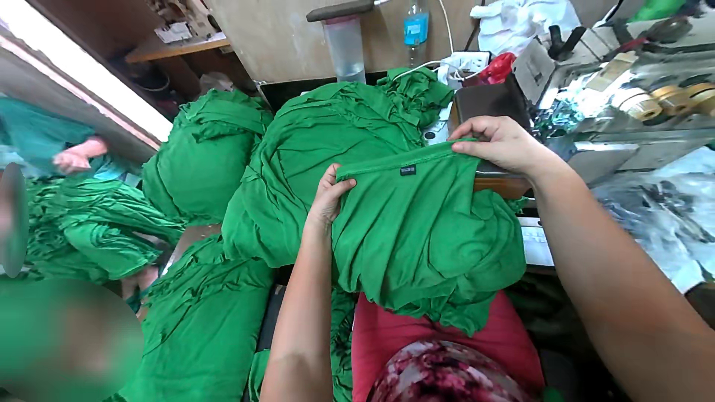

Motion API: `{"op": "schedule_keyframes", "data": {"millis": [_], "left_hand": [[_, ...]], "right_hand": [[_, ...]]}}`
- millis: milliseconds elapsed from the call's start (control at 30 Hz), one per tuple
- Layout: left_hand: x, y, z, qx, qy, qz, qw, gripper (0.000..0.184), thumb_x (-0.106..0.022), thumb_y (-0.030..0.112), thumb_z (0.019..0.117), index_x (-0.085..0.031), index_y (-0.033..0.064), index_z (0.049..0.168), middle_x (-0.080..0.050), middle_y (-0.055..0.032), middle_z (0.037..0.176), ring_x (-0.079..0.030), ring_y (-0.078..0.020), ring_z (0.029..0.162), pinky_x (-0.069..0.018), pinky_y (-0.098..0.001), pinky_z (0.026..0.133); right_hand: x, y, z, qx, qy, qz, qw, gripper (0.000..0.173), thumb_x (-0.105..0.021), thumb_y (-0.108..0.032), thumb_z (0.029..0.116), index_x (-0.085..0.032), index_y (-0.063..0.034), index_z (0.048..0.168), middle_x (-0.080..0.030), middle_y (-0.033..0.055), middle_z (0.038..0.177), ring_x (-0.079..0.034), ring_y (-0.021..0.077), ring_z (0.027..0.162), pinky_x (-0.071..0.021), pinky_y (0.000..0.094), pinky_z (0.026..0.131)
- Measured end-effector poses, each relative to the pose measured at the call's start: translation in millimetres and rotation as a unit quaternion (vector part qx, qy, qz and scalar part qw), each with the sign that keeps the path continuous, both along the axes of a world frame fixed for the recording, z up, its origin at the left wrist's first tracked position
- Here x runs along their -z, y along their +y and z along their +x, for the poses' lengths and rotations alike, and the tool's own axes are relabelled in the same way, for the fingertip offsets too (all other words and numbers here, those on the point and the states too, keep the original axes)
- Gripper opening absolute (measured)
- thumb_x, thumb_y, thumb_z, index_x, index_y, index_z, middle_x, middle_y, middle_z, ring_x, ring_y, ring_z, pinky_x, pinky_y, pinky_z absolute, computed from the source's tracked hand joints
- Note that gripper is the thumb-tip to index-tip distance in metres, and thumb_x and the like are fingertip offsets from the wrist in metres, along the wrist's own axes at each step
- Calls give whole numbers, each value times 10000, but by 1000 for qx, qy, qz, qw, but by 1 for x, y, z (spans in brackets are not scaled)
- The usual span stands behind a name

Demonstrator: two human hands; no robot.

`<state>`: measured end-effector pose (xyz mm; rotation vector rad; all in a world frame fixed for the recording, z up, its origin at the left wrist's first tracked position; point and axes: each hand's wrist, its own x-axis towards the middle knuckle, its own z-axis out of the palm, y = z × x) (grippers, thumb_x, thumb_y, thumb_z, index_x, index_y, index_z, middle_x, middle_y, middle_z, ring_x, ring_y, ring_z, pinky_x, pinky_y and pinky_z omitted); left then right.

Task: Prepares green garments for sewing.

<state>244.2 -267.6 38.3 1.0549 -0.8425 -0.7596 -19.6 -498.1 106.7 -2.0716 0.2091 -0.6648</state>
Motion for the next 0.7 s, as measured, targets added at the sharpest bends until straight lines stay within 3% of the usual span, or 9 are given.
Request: {"op": "schedule_keyframes", "data": {"millis": [333, 467, 700], "left_hand": [[3, -1, 2, -6, -10, -5, 1000, 287, -578, -77, 836, -536, 177, 964, -704, 74, 856, -673, -16, 789, -574, -214, 729], [3, -1, 1, -9, -11, -9, 1000, 298, -583, -79, 831, -544, 184, 965, -713, 78, 863, -678, -16, 802, -578, -221, 736], [3, 0, 2, -17, -11, 2, 1000, 310, -578, -77, 836, -529, 185, 995, -708, 86, 872, -676, -10, 807, -576, -214, 737]], "right_hand": [[1, 1, 0, 4, 0, -8, 1000, 210, -623, -106, 969, -662, -23, 1158, -694, -15, 955, -631, -30, 808, -541, 168, 776], [-1, 3, -1, 8, 3, 8, 1000, 195, -576, -95, 995, -659, -37, 1163, -676, -41, 909, -615, -33, 775, -532, 168, 750], [-1, 2, -1, 10, 3, 1, 1000, 222, -507, -121, 1050, -671, -28, 1166, -698, -3, 1020, -638, -22, 878, -536, 178, 829]]}}
